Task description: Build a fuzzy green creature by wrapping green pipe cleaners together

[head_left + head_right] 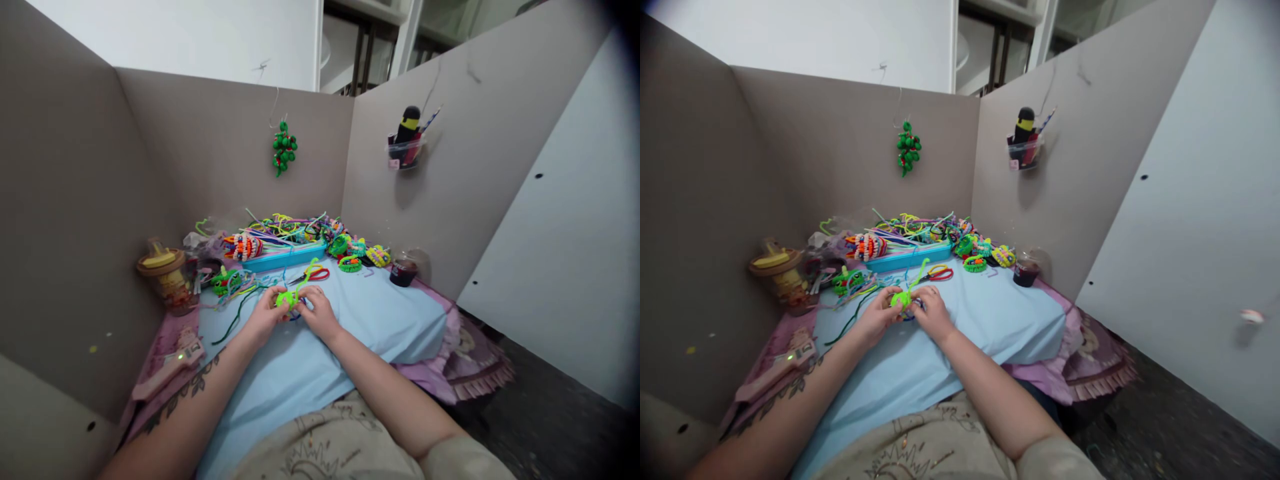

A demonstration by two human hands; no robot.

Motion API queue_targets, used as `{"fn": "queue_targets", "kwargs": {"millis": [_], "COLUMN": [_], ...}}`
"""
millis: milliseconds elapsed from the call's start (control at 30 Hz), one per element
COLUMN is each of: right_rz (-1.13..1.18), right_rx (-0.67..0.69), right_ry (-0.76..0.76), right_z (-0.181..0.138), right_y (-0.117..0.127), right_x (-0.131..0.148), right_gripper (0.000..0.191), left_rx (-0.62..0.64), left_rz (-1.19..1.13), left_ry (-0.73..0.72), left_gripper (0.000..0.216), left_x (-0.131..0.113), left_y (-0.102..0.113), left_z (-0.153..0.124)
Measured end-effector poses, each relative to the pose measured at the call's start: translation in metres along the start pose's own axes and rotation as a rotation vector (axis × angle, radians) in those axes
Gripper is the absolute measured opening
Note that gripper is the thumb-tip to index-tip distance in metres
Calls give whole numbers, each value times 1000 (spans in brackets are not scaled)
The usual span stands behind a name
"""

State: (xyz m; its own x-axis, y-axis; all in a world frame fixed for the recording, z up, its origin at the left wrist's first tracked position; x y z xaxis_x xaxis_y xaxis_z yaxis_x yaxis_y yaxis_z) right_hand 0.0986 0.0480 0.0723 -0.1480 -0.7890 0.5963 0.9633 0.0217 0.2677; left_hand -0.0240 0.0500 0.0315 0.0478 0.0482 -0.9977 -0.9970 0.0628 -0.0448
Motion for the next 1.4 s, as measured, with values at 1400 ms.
{"fn": "queue_targets", "kwargs": {"millis": [1400], "right_rz": [72], "right_rx": [104], "right_ry": [-79], "right_z": [-3], "right_y": [-11], "right_x": [-16], "right_gripper": [7], "left_rx": [-5], "left_rz": [1001], "left_ry": [-798], "left_gripper": [53], "left_x": [-35], "left_y": [-24], "left_z": [-24]}}
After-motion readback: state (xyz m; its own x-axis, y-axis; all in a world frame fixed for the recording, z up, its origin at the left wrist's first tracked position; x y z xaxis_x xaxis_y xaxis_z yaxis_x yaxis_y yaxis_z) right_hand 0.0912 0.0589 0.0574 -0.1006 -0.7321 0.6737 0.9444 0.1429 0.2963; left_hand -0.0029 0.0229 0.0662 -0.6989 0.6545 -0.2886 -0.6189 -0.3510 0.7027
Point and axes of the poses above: each hand's wrist, its own z-axis towards the middle knuckle, its own y-axis out of the back of the hand, x = y × z, the point moved 10 cm from there along z, towards the middle knuckle, and after that the axes turned 9 degrees about z, right-handed, at the moved point
